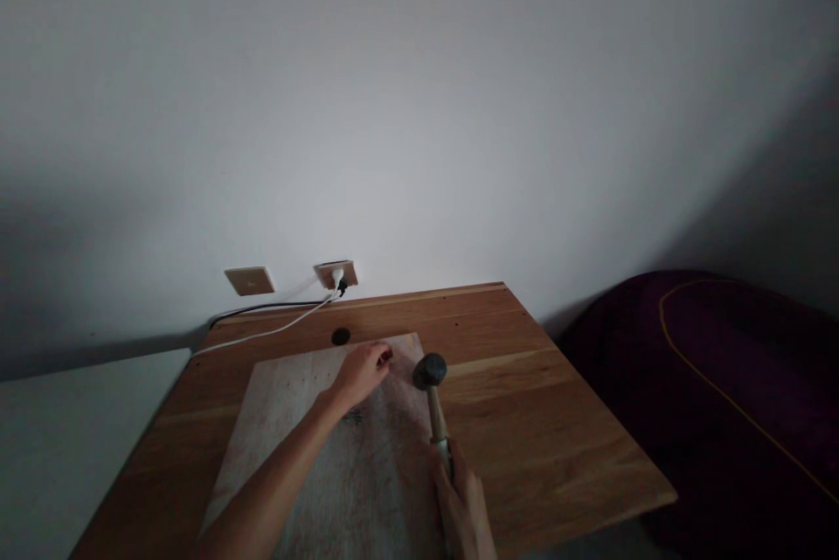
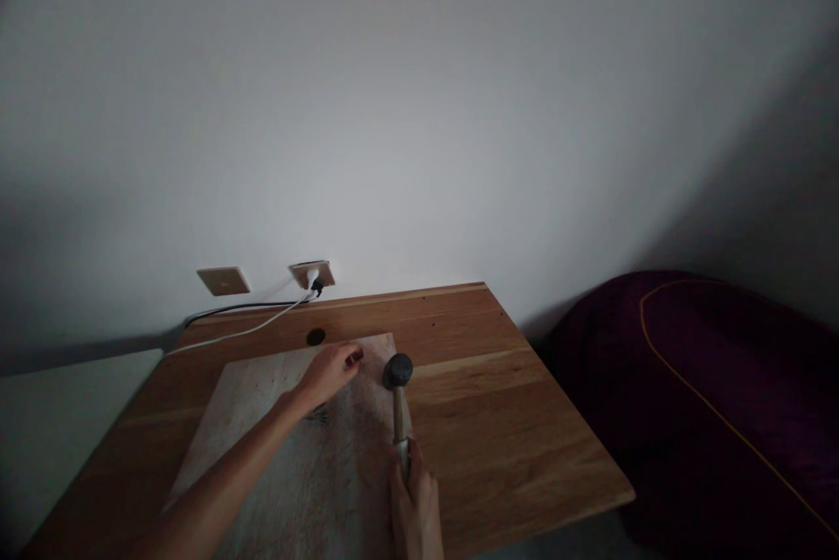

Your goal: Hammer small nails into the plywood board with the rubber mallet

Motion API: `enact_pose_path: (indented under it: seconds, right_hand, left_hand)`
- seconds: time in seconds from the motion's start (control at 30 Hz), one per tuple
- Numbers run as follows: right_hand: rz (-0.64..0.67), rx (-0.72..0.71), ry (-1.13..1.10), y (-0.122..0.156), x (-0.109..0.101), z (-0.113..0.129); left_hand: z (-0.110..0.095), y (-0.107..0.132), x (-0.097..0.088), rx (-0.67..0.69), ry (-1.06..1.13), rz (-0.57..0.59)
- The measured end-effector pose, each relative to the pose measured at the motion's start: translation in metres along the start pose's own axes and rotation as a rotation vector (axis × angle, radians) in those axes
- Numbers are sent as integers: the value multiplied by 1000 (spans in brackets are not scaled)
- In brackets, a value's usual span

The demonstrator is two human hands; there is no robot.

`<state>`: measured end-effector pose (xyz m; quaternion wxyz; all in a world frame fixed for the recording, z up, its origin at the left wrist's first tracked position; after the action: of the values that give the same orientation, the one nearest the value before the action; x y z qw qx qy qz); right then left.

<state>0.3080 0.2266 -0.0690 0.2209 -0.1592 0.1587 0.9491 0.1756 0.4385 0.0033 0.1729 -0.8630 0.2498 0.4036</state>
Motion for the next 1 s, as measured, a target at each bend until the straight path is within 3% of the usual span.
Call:
enact_pose_path:
  seconds: [0.63, 1.0]
  right_hand:
    - [-11, -16, 35, 0, -1, -2]
    - [30, -63, 77, 1, 1, 3]
  left_hand:
    - [-9, -3, 0, -4, -26, 15]
    - [0, -6, 7, -17, -36, 19]
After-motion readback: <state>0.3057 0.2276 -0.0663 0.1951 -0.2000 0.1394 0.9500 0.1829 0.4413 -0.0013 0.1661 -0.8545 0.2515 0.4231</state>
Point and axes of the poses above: each hand's wrist, its own y-axis away from the middle knuckle, its own x-axis out of the palm, z = x × y, the point moved 9 cm from there along -y, towards the middle knuckle, and after that the axes turned 6 degrees about y, right-handed, at the moved point
